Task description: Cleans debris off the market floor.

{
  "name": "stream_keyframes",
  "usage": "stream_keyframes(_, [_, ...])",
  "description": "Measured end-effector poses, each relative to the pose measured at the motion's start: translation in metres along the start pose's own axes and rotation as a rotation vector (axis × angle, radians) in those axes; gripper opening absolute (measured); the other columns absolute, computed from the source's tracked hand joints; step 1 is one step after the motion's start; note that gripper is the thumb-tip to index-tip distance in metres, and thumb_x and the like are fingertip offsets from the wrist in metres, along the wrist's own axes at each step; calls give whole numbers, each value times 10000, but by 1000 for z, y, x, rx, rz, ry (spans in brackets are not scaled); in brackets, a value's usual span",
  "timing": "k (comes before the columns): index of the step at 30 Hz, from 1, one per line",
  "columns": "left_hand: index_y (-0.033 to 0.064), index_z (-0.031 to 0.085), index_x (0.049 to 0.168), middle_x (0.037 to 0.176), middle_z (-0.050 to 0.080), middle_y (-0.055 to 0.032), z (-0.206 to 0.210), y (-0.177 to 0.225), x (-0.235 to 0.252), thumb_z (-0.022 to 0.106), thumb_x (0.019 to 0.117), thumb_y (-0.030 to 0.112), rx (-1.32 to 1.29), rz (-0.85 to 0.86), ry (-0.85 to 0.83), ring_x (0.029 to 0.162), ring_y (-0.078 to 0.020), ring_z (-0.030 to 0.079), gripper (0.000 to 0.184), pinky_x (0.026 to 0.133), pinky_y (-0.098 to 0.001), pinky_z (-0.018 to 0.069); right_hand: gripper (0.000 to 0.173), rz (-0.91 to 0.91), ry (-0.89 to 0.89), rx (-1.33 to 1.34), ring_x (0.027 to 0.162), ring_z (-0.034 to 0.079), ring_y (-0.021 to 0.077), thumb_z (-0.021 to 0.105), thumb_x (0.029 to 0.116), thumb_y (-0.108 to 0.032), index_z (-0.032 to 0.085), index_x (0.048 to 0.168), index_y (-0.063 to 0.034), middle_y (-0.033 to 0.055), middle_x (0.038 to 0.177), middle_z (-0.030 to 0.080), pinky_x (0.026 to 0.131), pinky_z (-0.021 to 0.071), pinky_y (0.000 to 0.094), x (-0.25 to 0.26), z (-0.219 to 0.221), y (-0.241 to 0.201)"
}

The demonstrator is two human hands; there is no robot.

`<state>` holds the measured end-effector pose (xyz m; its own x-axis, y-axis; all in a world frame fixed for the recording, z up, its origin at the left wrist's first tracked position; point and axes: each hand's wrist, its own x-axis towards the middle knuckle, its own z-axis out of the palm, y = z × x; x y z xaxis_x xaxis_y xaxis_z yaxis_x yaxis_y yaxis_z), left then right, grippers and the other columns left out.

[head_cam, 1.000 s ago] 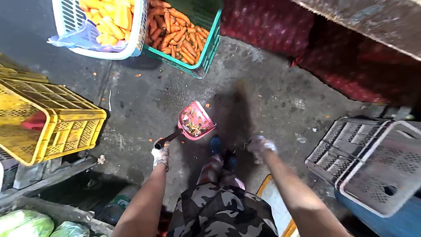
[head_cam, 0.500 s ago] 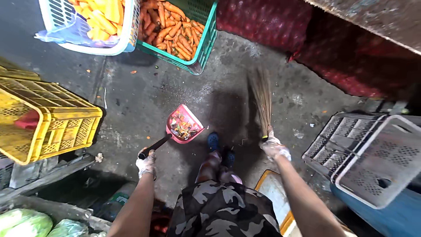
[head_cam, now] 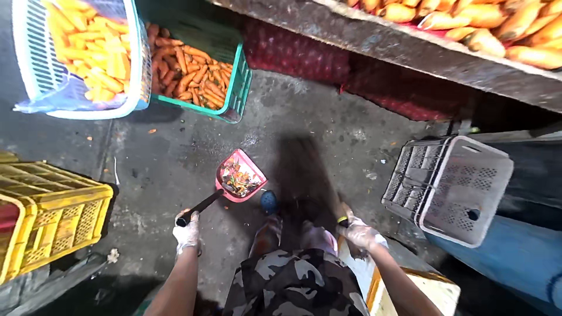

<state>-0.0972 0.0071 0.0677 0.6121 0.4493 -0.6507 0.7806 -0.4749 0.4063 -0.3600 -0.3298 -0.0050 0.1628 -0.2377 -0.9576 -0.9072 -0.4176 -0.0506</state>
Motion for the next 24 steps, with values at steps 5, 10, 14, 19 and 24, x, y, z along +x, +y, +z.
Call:
stream_keyframes(5, [-134, 448, 1416, 1400, 518, -325, 50, 0, -1, 555, 1033, 18, 39, 193, -68, 1229, -293, 543, 425, 1071, -378, 426, 889, -19, 358, 580, 1225, 610, 376, 777, 860, -199, 296, 1606, -157, 245, 1388, 582, 1020, 504, 572, 59, -77, 64])
stream_keyframes(10, [-129, 459, 1405, 1355, 546, -324, 124, 30, -32, 546, 1040, 22, 95, 196, -91, 1169, -287, 566, 404, 1036, -376, 444, 751, -8, 475, 523, 1157, 622, 437, 772, 893, -373, 457, 1470, -10, 298, 1290, 615, 952, 519, 617, 191, -126, 89])
stream_keyframes(14, [-144, 429, 1436, 1417, 512, -342, 182, 60, -74, 523, 1048, 0, 168, 141, -96, 1289, -327, 531, 424, 1103, -368, 399, 701, -81, -48, 120, 1199, 620, 357, 675, 960, -397, 404, 1549, -129, 200, 1358, 608, 1011, 492, 582, 136, -80, 30])
stream_keyframes(19, [-145, 418, 1451, 1459, 478, -355, 214, 100, -140, 508, 1050, -18, 243, 130, -126, 1356, -359, 488, 430, 1142, -388, 365, 918, -159, -296, 11, 1260, 590, 434, 715, 929, -396, 153, 1654, -356, 216, 1451, 561, 1011, 457, 688, 38, -68, 62])
stream_keyframes(24, [-198, 489, 1354, 1355, 548, -389, 208, 123, -201, 540, 1031, -28, 386, 388, -217, 1304, -397, 537, 368, 1136, -401, 378, 939, -19, -105, 221, 1203, 629, 436, 710, 903, -468, 151, 1652, -375, 221, 1361, 629, 981, 470, 692, -56, -69, 180])
